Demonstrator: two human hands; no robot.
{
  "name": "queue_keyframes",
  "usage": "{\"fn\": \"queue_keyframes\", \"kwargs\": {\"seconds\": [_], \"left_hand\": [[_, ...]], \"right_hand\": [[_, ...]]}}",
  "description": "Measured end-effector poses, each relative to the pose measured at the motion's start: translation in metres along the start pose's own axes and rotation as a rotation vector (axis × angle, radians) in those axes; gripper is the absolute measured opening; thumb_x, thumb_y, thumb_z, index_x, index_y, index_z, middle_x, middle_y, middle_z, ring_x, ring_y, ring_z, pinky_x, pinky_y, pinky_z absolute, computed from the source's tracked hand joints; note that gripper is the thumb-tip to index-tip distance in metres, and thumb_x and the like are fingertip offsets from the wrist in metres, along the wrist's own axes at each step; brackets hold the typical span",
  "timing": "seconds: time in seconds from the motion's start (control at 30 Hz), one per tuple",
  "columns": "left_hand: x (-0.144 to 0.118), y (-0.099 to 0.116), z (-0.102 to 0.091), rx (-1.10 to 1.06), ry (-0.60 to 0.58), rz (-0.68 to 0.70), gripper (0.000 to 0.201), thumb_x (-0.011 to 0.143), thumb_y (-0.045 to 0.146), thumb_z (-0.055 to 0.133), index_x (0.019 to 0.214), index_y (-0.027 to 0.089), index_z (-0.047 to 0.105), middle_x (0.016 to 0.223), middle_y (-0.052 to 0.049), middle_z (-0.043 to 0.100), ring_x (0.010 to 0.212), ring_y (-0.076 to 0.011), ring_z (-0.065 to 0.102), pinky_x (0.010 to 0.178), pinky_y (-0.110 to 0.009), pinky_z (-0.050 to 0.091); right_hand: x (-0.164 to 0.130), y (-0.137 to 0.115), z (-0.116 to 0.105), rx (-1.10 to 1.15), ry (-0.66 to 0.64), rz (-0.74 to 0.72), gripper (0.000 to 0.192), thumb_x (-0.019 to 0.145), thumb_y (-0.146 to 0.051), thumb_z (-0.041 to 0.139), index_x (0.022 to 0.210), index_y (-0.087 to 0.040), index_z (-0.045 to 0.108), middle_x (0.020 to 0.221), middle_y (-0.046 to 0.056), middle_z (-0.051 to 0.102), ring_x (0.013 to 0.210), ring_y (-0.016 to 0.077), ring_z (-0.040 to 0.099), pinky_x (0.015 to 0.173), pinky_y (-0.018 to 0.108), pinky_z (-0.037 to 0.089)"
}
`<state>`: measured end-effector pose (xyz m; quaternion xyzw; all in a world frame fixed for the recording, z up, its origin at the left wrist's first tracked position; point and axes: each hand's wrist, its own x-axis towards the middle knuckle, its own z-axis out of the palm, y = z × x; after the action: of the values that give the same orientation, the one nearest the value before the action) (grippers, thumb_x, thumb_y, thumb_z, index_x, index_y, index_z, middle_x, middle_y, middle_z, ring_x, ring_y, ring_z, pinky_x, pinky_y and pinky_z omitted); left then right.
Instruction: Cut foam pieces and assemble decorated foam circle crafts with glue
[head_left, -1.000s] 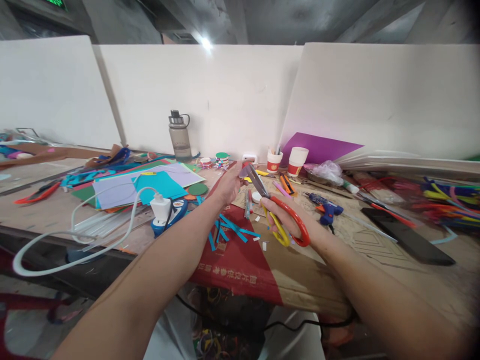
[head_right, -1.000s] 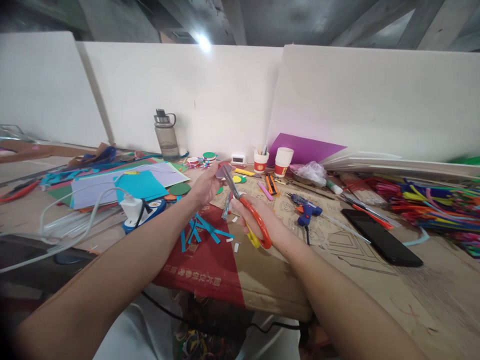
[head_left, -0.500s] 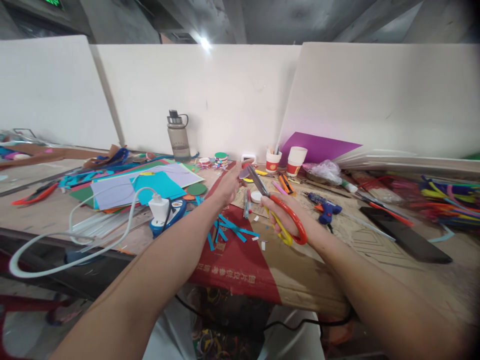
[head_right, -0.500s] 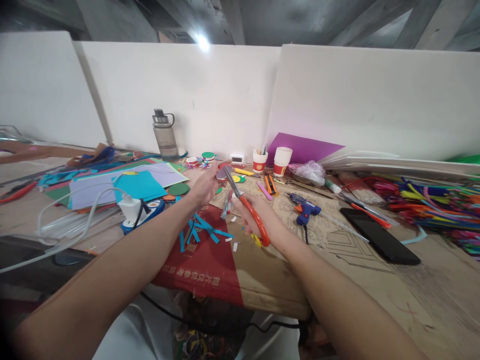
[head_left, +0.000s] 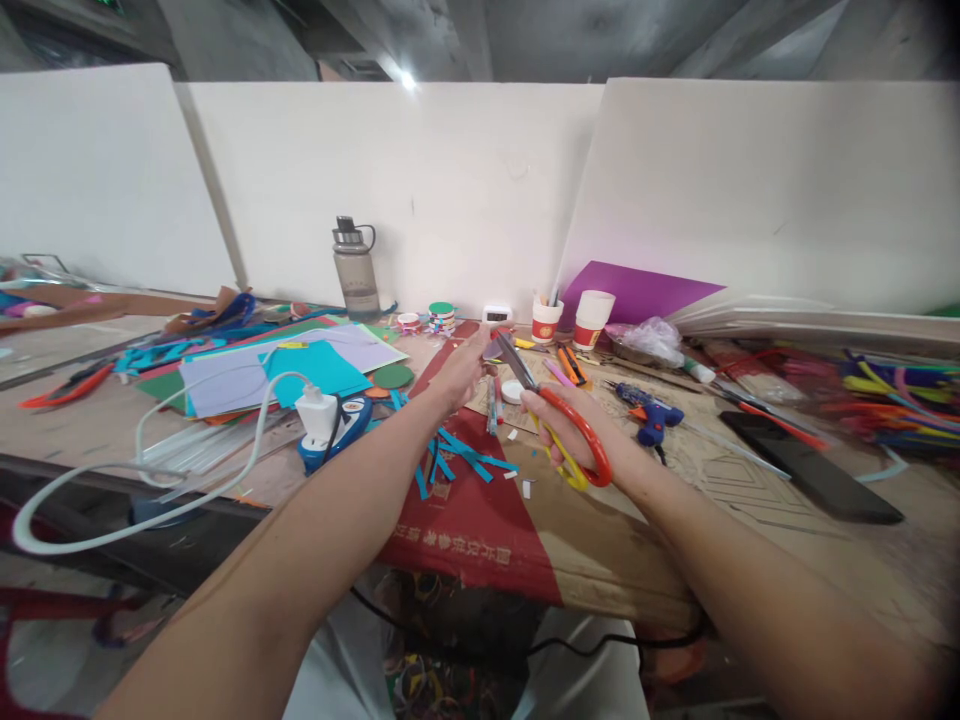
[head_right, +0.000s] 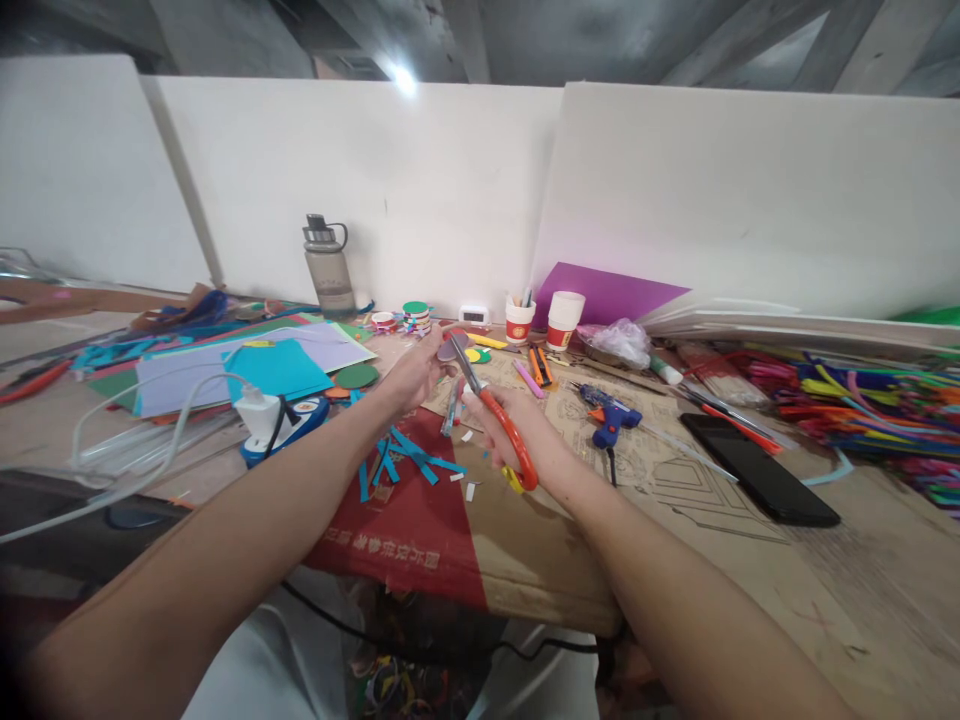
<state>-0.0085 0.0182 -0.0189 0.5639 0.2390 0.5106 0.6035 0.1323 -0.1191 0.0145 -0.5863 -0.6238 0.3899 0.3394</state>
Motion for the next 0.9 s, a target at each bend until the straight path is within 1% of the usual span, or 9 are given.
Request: {"fn": "queue_keyframes", "kwargs": {"seconds": [0.1,0.3,0.47,0.57,0.67,0.77,0.9], "left_hand": [[-0.001,0.000,0.001,0.000,0.008,-0.005,0.049,0.093,0.053,0.048,0.120,0.017,0.067,0.111,-0.011,0.070,0.087,-0.0171,0.062,0.060,-0.022,0.039],[0.000,-0.001,0.000,-0.012,0.018,-0.021,0.051,0.090,0.055,0.053,0.119,0.016,0.068,0.117,-0.013,0.068,0.087,-0.0167,0.062,0.059,-0.021,0.040],[0.001,-0.003,-0.001,-0.042,0.020,-0.033,0.050,0.088,0.055,0.058,0.118,0.017,0.069,0.114,-0.013,0.069,0.088,-0.0175,0.063,0.060,-0.021,0.042],[0.001,-0.004,-0.001,-0.022,0.001,-0.025,0.052,0.088,0.056,0.056,0.119,0.017,0.069,0.117,-0.013,0.068,0.090,-0.0181,0.063,0.058,-0.021,0.042],[0.002,-0.006,-0.002,0.009,-0.004,-0.004,0.055,0.088,0.058,0.055,0.121,0.016,0.068,0.121,-0.014,0.066,0.089,-0.0180,0.062,0.056,-0.021,0.042],[0.004,-0.009,-0.004,0.011,0.017,-0.001,0.054,0.087,0.057,0.057,0.120,0.016,0.068,0.120,-0.014,0.067,0.088,-0.0182,0.062,0.056,-0.021,0.042],[0.007,-0.015,-0.007,0.006,0.055,-0.002,0.052,0.085,0.056,0.059,0.119,0.017,0.068,0.119,-0.015,0.067,0.090,-0.0201,0.063,0.056,-0.023,0.044]], "right_hand": [[0.000,-0.002,0.000,-0.029,0.007,-0.015,0.025,0.093,-0.042,0.045,0.081,-0.021,0.052,0.052,-0.007,0.050,0.036,0.0092,0.049,0.038,0.020,0.042],[-0.003,-0.010,0.001,-0.037,0.017,0.034,0.025,0.095,-0.036,0.043,0.077,-0.021,0.051,0.051,-0.007,0.048,0.035,0.0093,0.047,0.037,0.020,0.040],[-0.002,-0.005,0.001,-0.008,0.008,0.021,0.022,0.096,-0.035,0.042,0.083,-0.021,0.052,0.052,-0.007,0.047,0.035,0.0090,0.047,0.036,0.020,0.040],[-0.001,-0.003,0.001,-0.006,0.007,0.030,0.024,0.096,-0.036,0.042,0.081,-0.021,0.051,0.051,-0.007,0.047,0.035,0.0090,0.047,0.036,0.019,0.039],[-0.003,-0.008,0.001,0.000,0.021,0.066,0.020,0.096,-0.033,0.043,0.081,-0.021,0.051,0.050,-0.007,0.046,0.034,0.0094,0.046,0.036,0.020,0.038],[-0.004,-0.013,0.001,0.014,0.023,0.089,0.020,0.095,-0.032,0.044,0.078,-0.022,0.049,0.049,-0.008,0.045,0.033,0.0088,0.043,0.035,0.020,0.036],[-0.004,-0.012,0.001,0.003,0.028,0.094,0.024,0.095,-0.029,0.043,0.072,-0.022,0.045,0.049,-0.008,0.043,0.033,0.0077,0.042,0.034,0.019,0.035]]}}
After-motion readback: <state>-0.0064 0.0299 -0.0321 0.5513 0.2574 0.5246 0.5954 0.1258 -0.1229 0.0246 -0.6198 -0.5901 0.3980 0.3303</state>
